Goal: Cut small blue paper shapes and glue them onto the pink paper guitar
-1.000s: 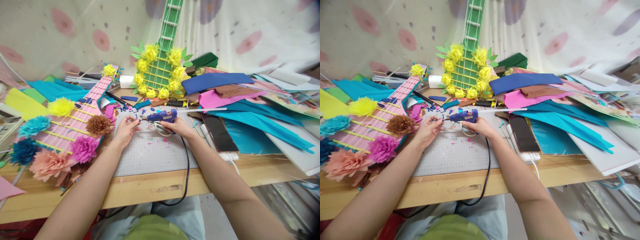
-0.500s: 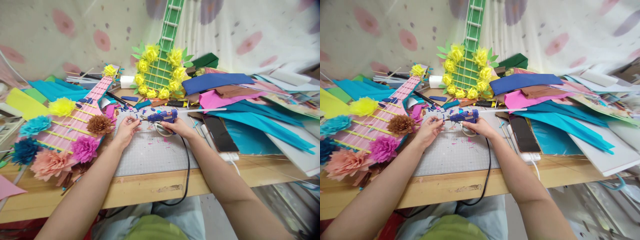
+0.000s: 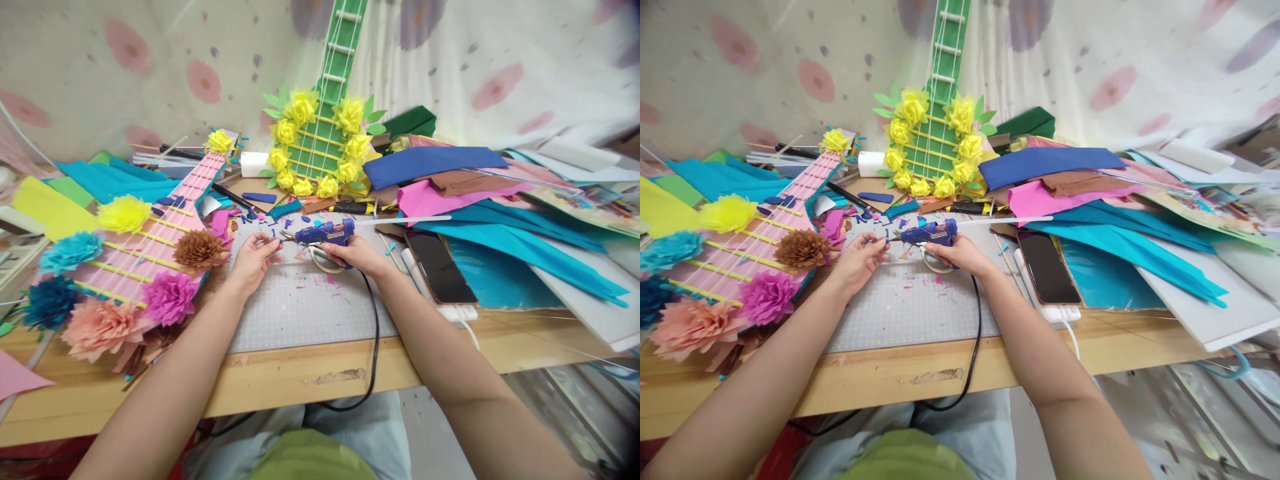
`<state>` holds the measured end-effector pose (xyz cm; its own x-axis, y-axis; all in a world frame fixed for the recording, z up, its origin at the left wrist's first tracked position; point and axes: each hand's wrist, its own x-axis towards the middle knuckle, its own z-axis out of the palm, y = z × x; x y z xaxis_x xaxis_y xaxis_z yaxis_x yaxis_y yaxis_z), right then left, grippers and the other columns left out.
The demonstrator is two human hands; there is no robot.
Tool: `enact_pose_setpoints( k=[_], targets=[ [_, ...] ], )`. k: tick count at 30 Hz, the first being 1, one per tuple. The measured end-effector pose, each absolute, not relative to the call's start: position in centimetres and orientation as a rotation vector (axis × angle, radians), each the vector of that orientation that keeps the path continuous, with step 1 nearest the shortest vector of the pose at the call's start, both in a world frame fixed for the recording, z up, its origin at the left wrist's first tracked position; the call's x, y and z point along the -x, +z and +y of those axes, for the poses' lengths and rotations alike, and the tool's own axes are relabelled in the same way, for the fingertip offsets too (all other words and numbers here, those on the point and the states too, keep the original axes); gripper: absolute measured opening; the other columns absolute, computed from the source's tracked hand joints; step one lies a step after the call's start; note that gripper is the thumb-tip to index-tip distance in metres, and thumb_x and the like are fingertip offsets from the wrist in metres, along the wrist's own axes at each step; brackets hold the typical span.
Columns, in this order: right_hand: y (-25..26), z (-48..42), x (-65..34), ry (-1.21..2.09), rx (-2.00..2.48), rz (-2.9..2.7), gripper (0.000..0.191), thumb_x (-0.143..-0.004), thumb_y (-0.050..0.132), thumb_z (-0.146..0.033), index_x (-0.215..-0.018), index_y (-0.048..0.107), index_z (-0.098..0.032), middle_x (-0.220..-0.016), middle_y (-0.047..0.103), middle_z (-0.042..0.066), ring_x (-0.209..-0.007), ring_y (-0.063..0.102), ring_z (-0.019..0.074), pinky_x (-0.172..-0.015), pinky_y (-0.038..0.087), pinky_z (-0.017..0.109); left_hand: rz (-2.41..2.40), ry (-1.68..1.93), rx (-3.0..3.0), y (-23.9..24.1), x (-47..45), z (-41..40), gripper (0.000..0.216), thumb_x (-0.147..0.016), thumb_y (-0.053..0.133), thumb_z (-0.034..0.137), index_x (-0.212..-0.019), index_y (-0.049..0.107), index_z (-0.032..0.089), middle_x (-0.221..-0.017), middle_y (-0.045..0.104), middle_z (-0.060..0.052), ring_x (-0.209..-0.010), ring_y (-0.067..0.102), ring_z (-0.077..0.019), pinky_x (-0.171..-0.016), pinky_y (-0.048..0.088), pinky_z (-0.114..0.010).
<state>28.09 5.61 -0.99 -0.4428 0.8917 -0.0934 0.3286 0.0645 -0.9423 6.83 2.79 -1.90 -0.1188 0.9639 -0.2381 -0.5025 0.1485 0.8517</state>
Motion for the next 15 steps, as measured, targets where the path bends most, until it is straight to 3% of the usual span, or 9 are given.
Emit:
enact_pose_setpoints(
  k=[15],
  targets=[
    [-0.96,5.52,-28.09,1.404,1.207,-1.825,0.044,-0.070,0.061,-0.053,-0.052,0.043,-0.017,-0.045,0.042,-0.004,-0.043,0.035,0.0057,-0.044,0.026,0.023,1.022,1.389,-0.594,-2.14,-6.82,2.88,0.032,-0.057,0.073,0.008,-0.071,0.046,0.016,-0.063,0.061,0.004,-0.059,0.062,-0.0083,-0.050,0.049,-0.015]
  ],
)
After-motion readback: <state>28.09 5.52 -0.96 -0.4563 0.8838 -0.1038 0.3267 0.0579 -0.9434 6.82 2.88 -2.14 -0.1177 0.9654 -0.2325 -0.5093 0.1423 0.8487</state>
